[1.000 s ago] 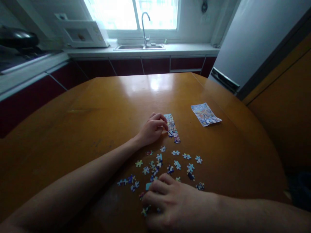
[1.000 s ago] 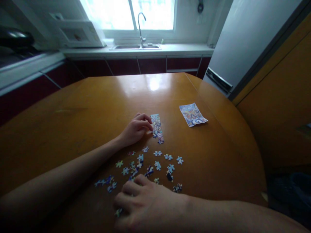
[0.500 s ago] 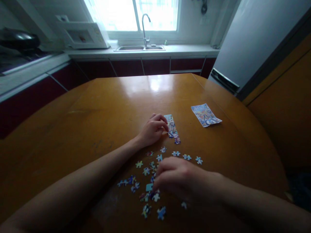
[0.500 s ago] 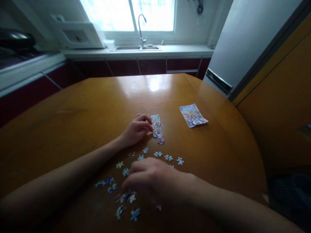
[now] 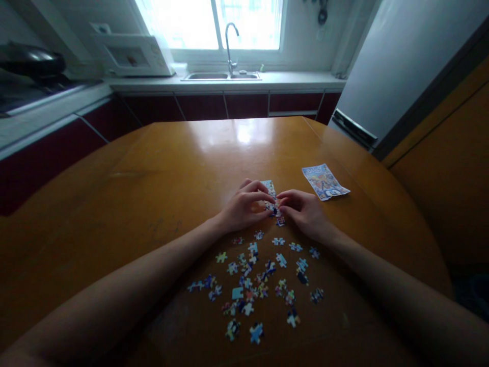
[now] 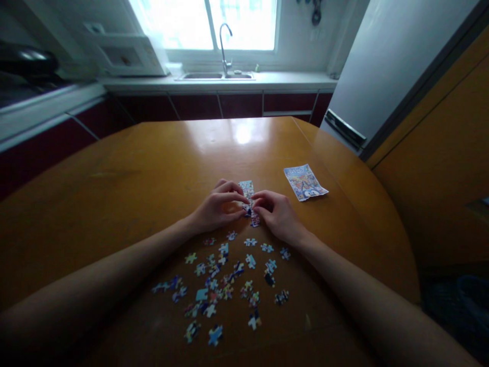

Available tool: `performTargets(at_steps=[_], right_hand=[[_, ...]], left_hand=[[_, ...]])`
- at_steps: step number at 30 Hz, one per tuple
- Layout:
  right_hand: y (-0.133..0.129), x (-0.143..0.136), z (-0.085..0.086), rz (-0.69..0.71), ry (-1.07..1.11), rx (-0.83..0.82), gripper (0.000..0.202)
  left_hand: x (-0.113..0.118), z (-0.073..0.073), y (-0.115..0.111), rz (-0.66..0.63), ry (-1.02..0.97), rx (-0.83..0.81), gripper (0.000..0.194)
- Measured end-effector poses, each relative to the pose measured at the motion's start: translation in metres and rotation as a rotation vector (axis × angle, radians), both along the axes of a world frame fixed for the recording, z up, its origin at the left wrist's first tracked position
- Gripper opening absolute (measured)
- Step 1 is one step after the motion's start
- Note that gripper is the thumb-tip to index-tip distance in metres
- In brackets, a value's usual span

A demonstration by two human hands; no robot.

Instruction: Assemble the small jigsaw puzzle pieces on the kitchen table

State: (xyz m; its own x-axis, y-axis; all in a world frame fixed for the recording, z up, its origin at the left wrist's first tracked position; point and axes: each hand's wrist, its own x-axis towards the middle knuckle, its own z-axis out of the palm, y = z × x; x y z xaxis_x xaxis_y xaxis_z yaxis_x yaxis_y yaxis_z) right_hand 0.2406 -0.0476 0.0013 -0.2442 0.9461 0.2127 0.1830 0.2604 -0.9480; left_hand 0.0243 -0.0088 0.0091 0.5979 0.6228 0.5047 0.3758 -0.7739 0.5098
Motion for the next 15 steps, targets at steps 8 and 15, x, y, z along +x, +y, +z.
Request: performTargets(at_steps=[8, 15], right_hand=[[-0.001, -0.0039, 0.0005, 0.011, 0.053, -0.039, 0.023], [0.0014, 0.0017, 0.0021, -0.177, -0.231, 0.149, 0.014]], left_hand=[[0.0001, -0.0008, -0.0006, -0.04, 0.025, 0.027, 0.01], [-0.0013, 0.0032, -0.0036, -0.082, 0.093, 0.014, 0.01]])
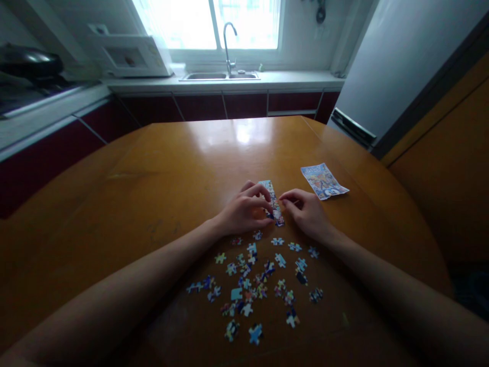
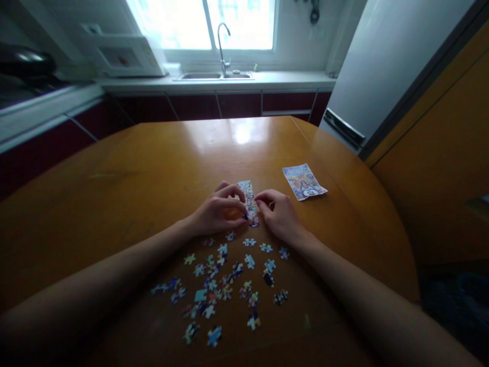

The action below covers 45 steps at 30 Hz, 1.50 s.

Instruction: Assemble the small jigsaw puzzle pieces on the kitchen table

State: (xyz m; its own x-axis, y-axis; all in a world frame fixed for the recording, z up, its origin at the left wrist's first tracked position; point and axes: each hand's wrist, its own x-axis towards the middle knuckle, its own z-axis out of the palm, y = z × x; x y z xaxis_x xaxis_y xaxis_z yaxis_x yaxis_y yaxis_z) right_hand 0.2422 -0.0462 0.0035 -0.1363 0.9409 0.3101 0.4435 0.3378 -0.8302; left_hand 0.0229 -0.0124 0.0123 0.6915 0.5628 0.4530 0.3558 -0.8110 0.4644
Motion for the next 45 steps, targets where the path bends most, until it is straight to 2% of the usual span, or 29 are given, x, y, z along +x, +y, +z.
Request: performTargets(at_steps=[9, 21, 32, 40, 45], right_hand=[[-0.001, 0.0, -0.001, 0.02, -0.125, 0.045, 0.018], [-0.002, 0.0, -0.003, 0.056, -0.124, 0.053, 0.02], [-0.006, 0.0, 0.002, 0.116, -0.223, 0.055, 0.022], [-0.014, -0.003, 0.011, 0.173, -0.336, 0.084, 0.013], [-0.02, -0.007, 0.013, 0.179, -0.304, 0.009, 0.01]], left_hand=[[-0.001, -0.002, 0.001, -0.002, 0.087, 0.004, 0.01], [-0.001, -0.004, 0.001, 0.034, 0.112, 0.036, 0.014], [-0.002, -0.002, 0.001, -0.03, 0.085, 0.017, 0.008], [-0.001, -0.004, 0.003, -0.107, 0.069, 0.002, 0.013], [-0.001, -0.006, 0.005, -0.108, 0.035, 0.005, 0.005]])
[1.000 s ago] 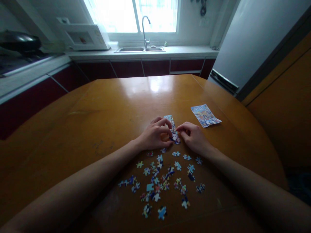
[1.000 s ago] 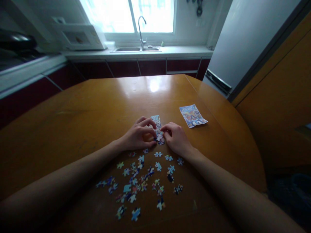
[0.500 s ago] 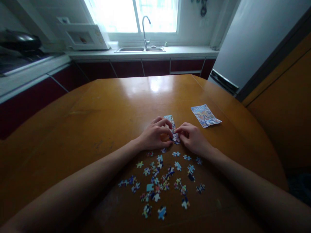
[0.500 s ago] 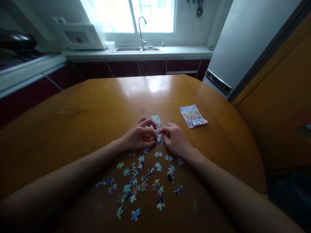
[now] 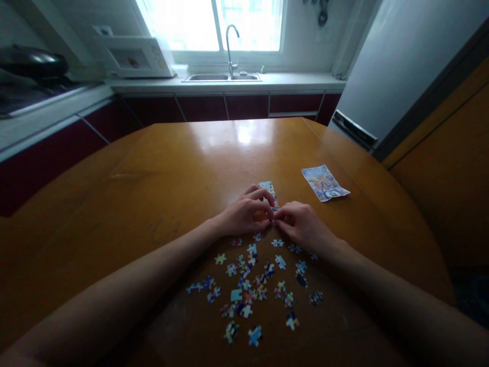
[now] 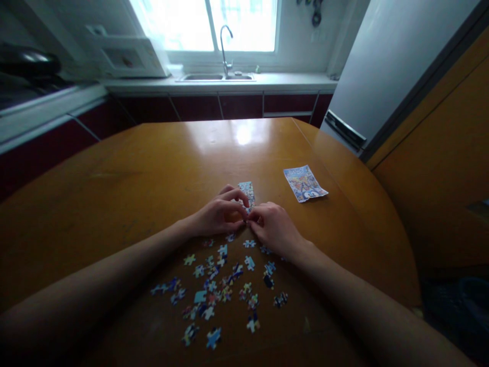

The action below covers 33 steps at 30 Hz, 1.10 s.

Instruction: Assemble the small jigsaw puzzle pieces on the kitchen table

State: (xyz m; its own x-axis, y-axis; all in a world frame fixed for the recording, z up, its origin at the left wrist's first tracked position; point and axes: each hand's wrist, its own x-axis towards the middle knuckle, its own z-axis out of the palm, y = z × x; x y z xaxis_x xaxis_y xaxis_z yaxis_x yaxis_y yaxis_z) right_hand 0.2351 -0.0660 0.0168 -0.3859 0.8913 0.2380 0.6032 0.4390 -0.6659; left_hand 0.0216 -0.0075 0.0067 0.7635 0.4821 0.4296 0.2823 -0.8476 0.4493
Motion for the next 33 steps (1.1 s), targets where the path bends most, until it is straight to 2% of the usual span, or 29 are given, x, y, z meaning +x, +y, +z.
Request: performTargets(at_steps=[5, 8, 11, 15, 21, 28, 33], right_hand=[[0.0, -0.001, 0.0, -0.053, 0.13, -0.078, 0.007], [0.003, 0.0, 0.001, -0.165, 0.303, -0.095, 0.001], [0.005, -0.002, 0.002, -0.251, 0.478, -0.14, 0.009], [0.003, -0.007, 0.002, -0.224, 0.569, -0.229, 0.015], [-0.002, -0.011, 0.005, -0.162, 0.557, -0.365, 0.021], [0.0, -0.011, 0.004, -0.148, 0.622, -0.387, 0.028], [0.0, -0.011, 0.004, -0.146, 0.614, -0.337, 0.021]], left_hand=[[0.001, 0.001, 0.001, 0.015, -0.062, 0.011, 0.004], [0.002, 0.002, 0.002, 0.076, -0.129, 0.015, 0.011], [0.002, 0.001, 0.002, 0.099, -0.17, 0.001, 0.012], [0.001, -0.001, 0.002, 0.113, -0.211, 0.002, 0.008], [0.002, 0.003, 0.002, 0.053, -0.231, 0.033, 0.011], [0.002, 0.007, -0.001, 0.011, -0.246, 0.037, 0.025], [0.002, 0.006, -0.001, -0.019, -0.203, 0.034, 0.01]])
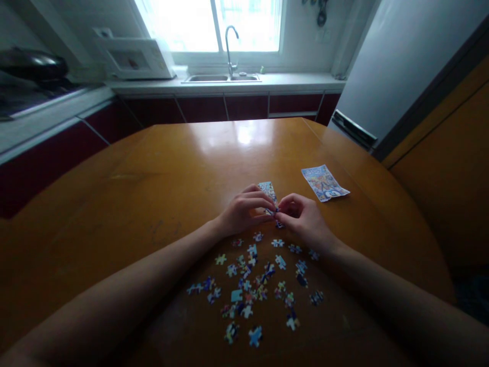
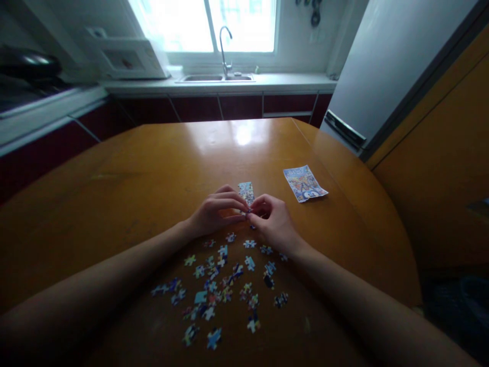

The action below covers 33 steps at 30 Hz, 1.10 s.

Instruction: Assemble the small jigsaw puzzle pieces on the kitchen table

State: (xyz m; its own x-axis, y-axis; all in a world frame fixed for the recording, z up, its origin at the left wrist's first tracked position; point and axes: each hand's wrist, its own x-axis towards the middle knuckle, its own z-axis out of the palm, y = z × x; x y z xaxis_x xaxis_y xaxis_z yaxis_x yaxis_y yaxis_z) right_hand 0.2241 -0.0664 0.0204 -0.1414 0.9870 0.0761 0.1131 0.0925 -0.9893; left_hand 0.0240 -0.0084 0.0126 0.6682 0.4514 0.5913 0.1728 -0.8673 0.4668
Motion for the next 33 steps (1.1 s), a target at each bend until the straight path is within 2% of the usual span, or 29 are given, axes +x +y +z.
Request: performTargets(at_steps=[6, 11, 17, 23, 33], right_hand=[[0.008, 0.014, 0.002, 0.02, -0.298, 0.131, 0.009], [0.015, 0.024, -0.005, -0.102, -0.459, 0.222, 0.008], [0.012, 0.019, -0.009, -0.067, -0.537, 0.271, 0.01], [0.012, 0.02, -0.013, 0.034, -0.57, 0.284, 0.023], [0.01, 0.02, -0.012, 0.055, -0.61, 0.296, 0.025]], left_hand=[[-0.001, -0.003, 0.002, 0.027, 0.011, 0.029, 0.007], [0.0, -0.002, -0.001, 0.03, 0.114, 0.104, 0.011], [-0.002, -0.004, 0.0, 0.043, 0.21, 0.175, 0.013], [-0.002, -0.006, 0.0, 0.048, 0.275, 0.213, 0.014], [-0.002, 0.001, -0.003, 0.01, 0.32, 0.184, 0.012]])
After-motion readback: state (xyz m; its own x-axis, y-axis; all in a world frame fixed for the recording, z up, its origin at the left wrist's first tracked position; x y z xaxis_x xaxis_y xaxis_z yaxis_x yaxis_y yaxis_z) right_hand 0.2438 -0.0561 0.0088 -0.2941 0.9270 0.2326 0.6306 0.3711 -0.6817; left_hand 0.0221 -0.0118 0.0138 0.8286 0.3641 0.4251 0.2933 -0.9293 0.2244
